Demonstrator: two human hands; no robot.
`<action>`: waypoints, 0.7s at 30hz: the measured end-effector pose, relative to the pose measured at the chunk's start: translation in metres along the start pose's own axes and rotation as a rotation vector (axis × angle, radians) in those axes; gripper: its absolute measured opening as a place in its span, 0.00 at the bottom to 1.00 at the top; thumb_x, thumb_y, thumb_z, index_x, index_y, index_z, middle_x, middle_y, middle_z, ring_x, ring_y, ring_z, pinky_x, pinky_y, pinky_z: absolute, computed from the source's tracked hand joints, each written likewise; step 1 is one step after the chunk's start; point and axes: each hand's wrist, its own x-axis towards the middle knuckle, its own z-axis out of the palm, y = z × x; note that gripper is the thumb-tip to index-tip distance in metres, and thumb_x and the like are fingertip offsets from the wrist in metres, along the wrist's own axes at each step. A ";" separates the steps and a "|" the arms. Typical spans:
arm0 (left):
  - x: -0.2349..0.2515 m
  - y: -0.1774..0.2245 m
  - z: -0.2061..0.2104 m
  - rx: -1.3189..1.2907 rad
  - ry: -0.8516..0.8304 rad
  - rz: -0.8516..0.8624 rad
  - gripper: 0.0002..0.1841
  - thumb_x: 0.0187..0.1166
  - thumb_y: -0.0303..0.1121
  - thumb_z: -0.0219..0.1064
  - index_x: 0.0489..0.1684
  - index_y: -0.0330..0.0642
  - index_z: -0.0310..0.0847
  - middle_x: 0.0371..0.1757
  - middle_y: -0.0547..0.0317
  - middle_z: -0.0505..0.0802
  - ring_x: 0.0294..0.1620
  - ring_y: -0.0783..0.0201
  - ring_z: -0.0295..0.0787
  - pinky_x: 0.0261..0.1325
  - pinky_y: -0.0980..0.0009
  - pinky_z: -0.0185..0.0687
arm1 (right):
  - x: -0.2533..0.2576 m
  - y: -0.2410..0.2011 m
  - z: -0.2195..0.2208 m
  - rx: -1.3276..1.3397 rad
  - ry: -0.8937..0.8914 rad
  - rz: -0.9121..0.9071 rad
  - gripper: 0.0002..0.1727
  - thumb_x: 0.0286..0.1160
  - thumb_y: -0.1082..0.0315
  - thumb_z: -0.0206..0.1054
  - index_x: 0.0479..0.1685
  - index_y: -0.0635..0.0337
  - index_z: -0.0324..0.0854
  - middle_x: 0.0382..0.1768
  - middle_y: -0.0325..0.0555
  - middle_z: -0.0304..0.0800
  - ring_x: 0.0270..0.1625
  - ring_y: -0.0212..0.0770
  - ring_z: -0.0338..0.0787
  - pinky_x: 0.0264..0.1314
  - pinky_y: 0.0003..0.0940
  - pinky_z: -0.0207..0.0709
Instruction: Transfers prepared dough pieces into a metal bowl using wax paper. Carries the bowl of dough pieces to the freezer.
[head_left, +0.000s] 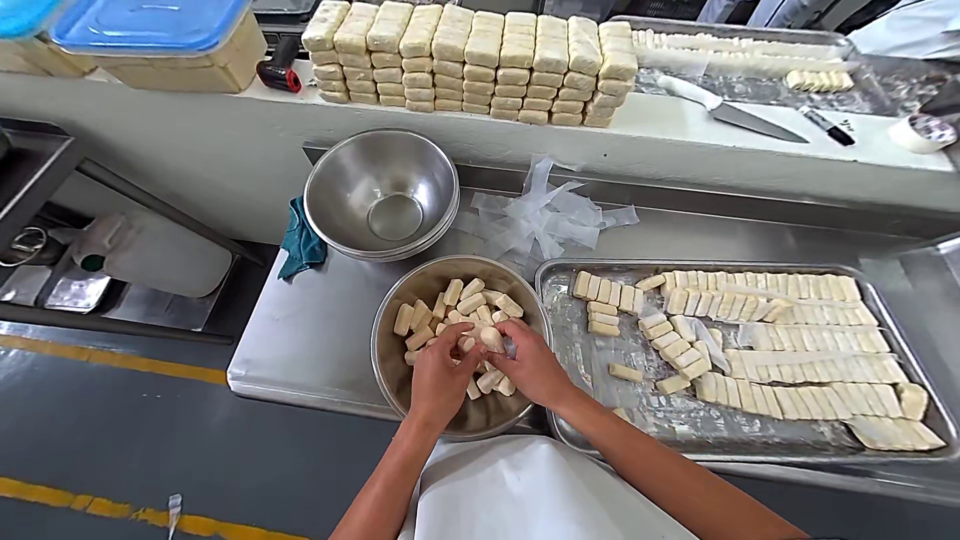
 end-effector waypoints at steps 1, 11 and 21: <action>-0.003 -0.001 -0.007 0.017 0.027 0.042 0.18 0.77 0.36 0.74 0.64 0.44 0.85 0.43 0.58 0.95 0.40 0.64 0.93 0.48 0.60 0.90 | -0.002 -0.001 -0.005 0.007 -0.004 0.020 0.21 0.73 0.58 0.77 0.58 0.61 0.83 0.55 0.51 0.87 0.55 0.44 0.88 0.59 0.46 0.84; -0.029 -0.032 -0.036 0.223 -0.394 -0.184 0.24 0.86 0.36 0.58 0.79 0.39 0.75 0.73 0.43 0.84 0.72 0.50 0.83 0.76 0.49 0.77 | 0.011 0.005 -0.047 -0.221 0.083 -0.130 0.24 0.73 0.58 0.74 0.67 0.56 0.86 0.61 0.49 0.89 0.62 0.47 0.89 0.63 0.53 0.84; 0.010 -0.036 -0.026 0.307 -0.288 -0.180 0.30 0.79 0.45 0.71 0.80 0.44 0.75 0.78 0.46 0.81 0.79 0.48 0.76 0.80 0.45 0.71 | 0.031 -0.008 0.012 -0.479 -0.366 0.127 0.24 0.75 0.55 0.75 0.64 0.58 0.79 0.59 0.54 0.85 0.59 0.55 0.88 0.60 0.58 0.81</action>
